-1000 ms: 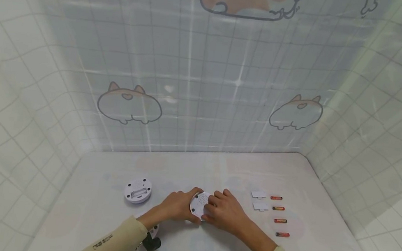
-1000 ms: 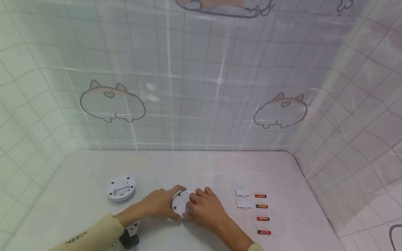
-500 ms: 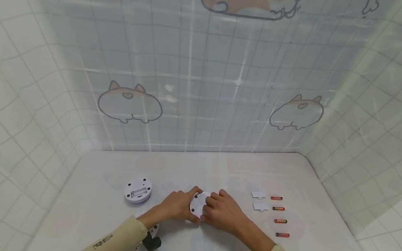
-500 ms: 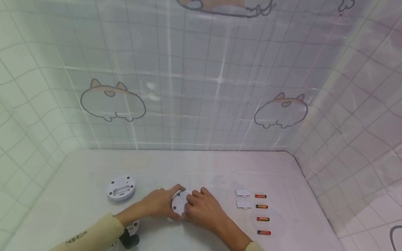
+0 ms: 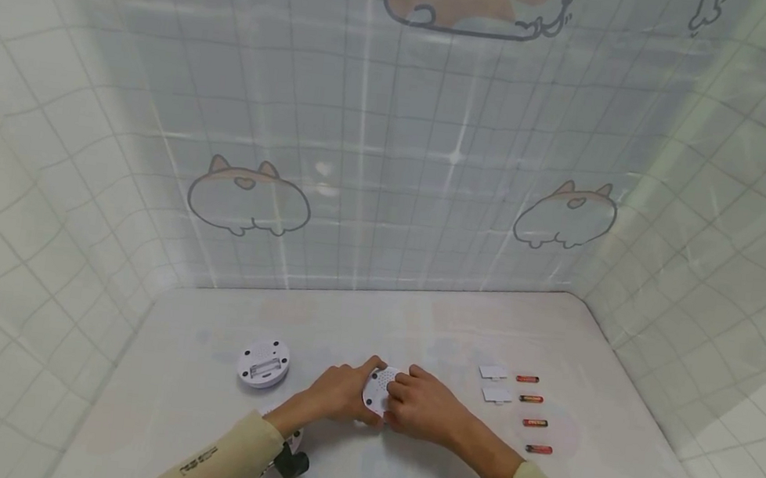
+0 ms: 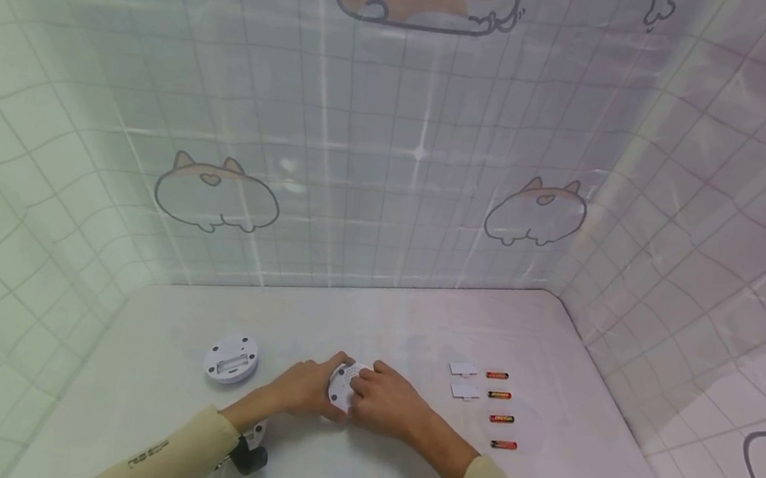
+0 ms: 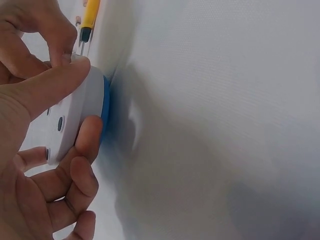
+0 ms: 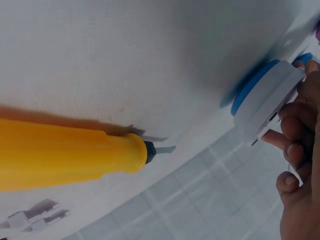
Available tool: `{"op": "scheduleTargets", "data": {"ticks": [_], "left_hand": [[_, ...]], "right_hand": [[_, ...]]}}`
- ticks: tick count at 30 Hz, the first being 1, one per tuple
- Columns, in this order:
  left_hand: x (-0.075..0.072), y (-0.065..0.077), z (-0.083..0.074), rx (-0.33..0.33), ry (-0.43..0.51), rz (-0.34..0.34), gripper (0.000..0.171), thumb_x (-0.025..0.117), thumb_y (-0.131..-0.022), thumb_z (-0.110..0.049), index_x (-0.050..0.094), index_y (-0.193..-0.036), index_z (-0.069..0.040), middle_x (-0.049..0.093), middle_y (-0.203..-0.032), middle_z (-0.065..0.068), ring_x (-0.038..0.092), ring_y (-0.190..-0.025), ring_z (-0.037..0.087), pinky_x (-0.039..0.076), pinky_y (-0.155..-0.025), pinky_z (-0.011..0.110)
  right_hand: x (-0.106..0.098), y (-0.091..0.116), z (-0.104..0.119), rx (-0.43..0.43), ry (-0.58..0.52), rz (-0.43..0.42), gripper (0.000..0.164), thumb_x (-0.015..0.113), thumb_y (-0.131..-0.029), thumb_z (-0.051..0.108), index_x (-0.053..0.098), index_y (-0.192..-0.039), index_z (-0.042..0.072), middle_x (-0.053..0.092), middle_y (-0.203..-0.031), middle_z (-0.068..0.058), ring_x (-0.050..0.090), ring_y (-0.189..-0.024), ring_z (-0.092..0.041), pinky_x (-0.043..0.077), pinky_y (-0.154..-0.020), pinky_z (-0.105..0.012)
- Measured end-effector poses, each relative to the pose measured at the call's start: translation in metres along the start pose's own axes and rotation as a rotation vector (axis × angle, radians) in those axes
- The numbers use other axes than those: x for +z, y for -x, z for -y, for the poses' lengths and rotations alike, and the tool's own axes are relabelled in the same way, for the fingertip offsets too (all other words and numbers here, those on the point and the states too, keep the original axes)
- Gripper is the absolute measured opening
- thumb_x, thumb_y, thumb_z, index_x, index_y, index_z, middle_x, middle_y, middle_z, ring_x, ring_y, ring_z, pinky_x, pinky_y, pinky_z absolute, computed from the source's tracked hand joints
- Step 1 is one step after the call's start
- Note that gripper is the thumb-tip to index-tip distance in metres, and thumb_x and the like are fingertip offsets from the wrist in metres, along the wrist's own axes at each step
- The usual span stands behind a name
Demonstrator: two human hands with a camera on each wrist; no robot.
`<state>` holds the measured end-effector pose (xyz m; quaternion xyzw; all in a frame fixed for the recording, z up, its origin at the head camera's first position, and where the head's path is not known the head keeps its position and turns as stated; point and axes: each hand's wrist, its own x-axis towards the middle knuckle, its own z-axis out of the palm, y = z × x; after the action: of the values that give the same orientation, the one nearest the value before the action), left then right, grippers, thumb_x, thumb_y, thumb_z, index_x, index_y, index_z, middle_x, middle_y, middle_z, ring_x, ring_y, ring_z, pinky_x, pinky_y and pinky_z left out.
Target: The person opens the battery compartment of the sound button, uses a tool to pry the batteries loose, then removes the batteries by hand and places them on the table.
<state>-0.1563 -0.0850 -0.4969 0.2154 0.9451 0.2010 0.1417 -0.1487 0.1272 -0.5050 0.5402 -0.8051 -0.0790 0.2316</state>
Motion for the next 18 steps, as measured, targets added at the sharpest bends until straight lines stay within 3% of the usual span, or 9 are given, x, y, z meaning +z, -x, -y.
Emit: {"op": "scheduleTargets", "data": {"ticks": [9,18], "left_hand": [[0.0012,-0.0009,0.0025,0.010,-0.008,-0.010,0.089,0.090,-0.066,-0.054,0.046,-0.139,-0.027,0.062,-0.079,0.000,0.050,-0.063,0.015,0.037,-0.057,0.031],[0.0007,-0.0005,0.0004,-0.014,-0.007,-0.010,0.089,0.089,-0.066,-0.054,0.046,-0.139,-0.026,0.064,-0.082,0.003,0.050,-0.065,0.017,0.037,-0.058,0.033]], "right_hand": [[0.0011,-0.0006,-0.0011,-0.034,0.002,-0.018,0.019,0.072,-0.089,0.039,0.075,-0.083,0.021,0.063,-0.083,0.009,0.058,-0.079,-0.010,0.040,-0.071,-0.029],[-0.0007,0.0028,-0.0026,0.010,-0.042,0.019,0.021,0.071,-0.091,0.043,0.076,-0.089,0.022,0.063,-0.084,0.009,0.056,-0.078,-0.010,0.038,-0.069,-0.029]]}}
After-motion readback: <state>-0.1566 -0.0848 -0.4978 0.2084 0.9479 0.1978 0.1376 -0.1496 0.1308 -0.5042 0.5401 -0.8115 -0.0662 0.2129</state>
